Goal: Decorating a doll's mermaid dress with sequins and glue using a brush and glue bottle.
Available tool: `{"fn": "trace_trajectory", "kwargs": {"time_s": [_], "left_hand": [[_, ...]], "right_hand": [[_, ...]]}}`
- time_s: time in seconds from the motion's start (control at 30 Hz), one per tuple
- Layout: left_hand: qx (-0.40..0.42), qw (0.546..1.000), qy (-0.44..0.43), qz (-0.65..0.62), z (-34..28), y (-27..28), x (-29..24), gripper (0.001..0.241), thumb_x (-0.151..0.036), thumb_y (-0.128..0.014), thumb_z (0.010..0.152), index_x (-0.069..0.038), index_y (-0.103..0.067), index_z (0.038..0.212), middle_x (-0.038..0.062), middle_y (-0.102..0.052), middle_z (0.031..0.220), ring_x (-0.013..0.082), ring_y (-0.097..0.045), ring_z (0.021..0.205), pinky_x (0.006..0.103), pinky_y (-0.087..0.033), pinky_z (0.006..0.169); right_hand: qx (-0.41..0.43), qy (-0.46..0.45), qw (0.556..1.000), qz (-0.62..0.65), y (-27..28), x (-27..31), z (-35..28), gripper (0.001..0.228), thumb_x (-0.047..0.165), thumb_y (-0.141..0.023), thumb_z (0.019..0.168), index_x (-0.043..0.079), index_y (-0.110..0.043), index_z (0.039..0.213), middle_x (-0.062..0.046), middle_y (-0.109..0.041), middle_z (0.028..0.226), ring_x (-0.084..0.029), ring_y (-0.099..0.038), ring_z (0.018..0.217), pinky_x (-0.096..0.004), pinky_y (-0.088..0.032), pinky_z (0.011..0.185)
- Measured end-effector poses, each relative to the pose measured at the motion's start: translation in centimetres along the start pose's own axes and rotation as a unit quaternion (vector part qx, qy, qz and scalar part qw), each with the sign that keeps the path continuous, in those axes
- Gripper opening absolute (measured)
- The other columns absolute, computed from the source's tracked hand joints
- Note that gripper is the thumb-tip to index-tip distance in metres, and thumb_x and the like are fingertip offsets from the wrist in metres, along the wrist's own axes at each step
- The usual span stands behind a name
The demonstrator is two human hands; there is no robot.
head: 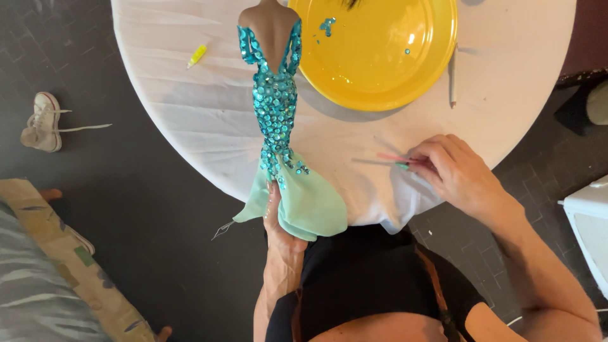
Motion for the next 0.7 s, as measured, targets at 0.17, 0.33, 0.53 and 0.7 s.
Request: {"fn": "trace_trajectory", "kwargs": {"time_s": [0.17,0.33,0.53,0.7], "left_hand": [[-0.005,1.000,0.000,0.000,0.5,0.4,0.7,0.051,-0.043,-0.079,0.103,-0.024,-0.077,0.150,0.009,-0.083,0.138,0.0348,-0.078,0.126,0.0599,-0.062,0.106],[0.032,0.999,-0.008,-0.022,1.3,1.4,1.2,0.055,-0.039,-0.076,0.106,-0.022,-0.072,0.158,0.011,-0.080,0.145,0.0361,-0.075,0.132,0.0614,-0.060,0.113],[0.029,0.999,-0.004,-0.042,0.8,0.7,1.5,0.053,-0.039,-0.078,0.105,-0.022,-0.074,0.154,0.011,-0.080,0.147,0.0363,-0.075,0.135,0.0600,-0.059,0.116],[0.043,0.997,-0.036,-0.059,0.9,0.0,2.7,0.049,-0.038,-0.078,0.107,-0.016,-0.076,0.151,0.011,-0.082,0.141,0.0342,-0.077,0.129,0.0570,-0.060,0.115]], "right_hand": [[0.053,0.076,0.992,-0.082,2.8,0.5,0.2,0.040,0.026,-0.073,0.113,0.003,-0.069,0.146,-0.012,-0.075,0.134,-0.030,-0.074,0.116,-0.048,-0.060,0.101],[-0.243,0.109,0.918,0.294,7.6,-4.7,2.3,0.006,0.009,-0.074,0.118,0.008,-0.068,0.116,-0.010,-0.077,0.109,-0.040,-0.086,0.103,-0.052,-0.079,0.094],[-0.413,0.022,0.800,0.435,6.9,-12.2,11.3,0.027,-0.008,-0.077,0.129,0.015,-0.062,0.128,0.003,-0.072,0.134,-0.015,-0.058,0.114,-0.036,-0.047,0.101],[-0.278,-0.126,0.737,0.603,4.7,-9.8,17.2,0.029,0.047,-0.073,0.118,0.020,-0.064,0.114,-0.006,-0.053,0.081,-0.022,-0.052,0.061,-0.034,-0.035,0.059]]}}
Point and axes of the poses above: each hand's wrist, its own z-axis towards the middle knuckle, its own y-axis out of the back of the hand, x = y × z, the point moved 6 cm from there along z, towards the middle knuckle
